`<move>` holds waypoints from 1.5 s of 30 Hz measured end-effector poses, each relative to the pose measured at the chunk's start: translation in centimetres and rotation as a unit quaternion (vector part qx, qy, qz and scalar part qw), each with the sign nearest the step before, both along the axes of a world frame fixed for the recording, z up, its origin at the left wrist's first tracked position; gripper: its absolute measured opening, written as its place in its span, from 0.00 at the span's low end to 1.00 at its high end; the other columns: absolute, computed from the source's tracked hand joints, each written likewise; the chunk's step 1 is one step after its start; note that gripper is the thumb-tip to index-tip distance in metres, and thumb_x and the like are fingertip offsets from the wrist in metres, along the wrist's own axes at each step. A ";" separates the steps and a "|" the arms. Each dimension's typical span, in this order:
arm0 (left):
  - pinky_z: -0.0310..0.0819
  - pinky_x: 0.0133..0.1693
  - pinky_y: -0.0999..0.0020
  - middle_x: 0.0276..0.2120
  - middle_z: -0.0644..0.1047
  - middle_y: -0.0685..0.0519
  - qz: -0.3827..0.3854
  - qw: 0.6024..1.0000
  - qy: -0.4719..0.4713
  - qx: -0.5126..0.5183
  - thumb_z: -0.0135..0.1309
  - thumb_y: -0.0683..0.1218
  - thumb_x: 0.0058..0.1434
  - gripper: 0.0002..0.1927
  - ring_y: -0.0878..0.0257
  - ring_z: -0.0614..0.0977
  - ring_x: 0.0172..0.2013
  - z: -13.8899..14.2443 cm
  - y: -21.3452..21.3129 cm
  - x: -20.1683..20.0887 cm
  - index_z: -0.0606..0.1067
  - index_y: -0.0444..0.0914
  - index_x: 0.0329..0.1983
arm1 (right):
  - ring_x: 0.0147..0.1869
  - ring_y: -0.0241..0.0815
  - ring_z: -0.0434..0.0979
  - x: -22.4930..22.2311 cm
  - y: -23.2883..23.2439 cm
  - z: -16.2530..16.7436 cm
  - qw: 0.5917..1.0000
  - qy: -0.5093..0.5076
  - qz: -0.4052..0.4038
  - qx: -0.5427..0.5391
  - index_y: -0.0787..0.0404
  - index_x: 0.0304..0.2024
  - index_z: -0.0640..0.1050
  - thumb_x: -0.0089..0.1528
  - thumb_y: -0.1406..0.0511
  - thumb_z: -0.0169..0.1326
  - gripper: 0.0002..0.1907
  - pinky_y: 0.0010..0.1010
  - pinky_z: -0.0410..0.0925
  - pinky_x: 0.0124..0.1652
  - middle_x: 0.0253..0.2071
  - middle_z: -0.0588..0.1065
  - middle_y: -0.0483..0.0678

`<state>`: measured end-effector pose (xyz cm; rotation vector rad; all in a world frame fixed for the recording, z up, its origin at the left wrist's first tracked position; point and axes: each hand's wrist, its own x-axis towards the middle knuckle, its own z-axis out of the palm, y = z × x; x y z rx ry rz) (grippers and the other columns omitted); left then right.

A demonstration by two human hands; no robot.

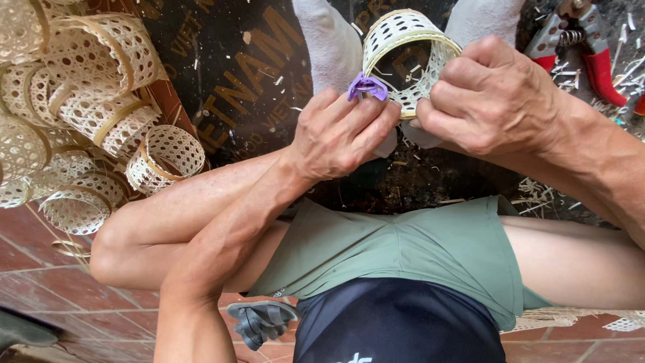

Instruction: The person applies glue to a bamboo ring, secures it with a clothespin, and then wraps a bamboo strip around a woven basket body. The person uses a cylindrical tool to bend a bamboo strip into a ring.

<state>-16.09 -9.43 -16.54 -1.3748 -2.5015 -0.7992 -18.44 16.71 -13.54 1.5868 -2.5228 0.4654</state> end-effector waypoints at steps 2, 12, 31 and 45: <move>0.63 0.36 0.67 0.46 0.77 0.52 0.001 1.000 0.010 -0.013 0.58 0.43 0.63 0.17 0.64 0.77 0.39 0.1 -0.2 -0.1 0.76 0.37 0.55 | 0.35 0.38 0.70 -0.3 -0.3 -0.2 1.000 0.010 0.008 -0.014 0.58 0.32 0.78 0.47 0.64 0.59 0.11 0.30 0.64 0.41 0.25 0.67 0.38; 0.59 0.34 0.68 0.43 0.74 0.58 -0.006 1.000 0.013 -0.028 0.60 0.44 0.62 0.16 0.66 0.71 0.34 0.2 -0.6 -0.6 0.78 0.39 0.54 | 0.34 0.38 0.69 -0.7 -0.7 -0.3 0.999 -0.006 0.019 -0.043 0.61 0.33 0.81 0.43 0.64 0.59 0.15 0.30 0.63 0.40 0.23 0.65 0.37; 0.64 0.31 0.66 0.37 0.75 0.54 0.108 0.991 -0.079 0.005 0.62 0.40 0.63 0.12 0.63 0.75 0.32 0.4 1.7 1.3 0.79 0.33 0.50 | 0.33 0.37 0.72 -0.6 -1.3 -0.3 0.996 0.007 -0.078 -0.032 0.60 0.26 0.79 0.50 0.65 0.65 0.07 0.32 0.61 0.40 0.21 0.67 0.37; 0.68 0.31 0.66 0.37 0.75 0.52 0.180 0.981 -0.064 0.032 0.59 0.36 0.62 0.13 0.60 0.76 0.32 -0.8 3.0 2.2 0.77 0.33 0.51 | 0.33 0.38 0.73 0.2 -1.2 -0.9 0.993 0.021 -0.115 -0.021 0.55 0.17 0.71 0.48 0.65 0.67 0.15 0.40 0.59 0.49 0.19 0.65 0.38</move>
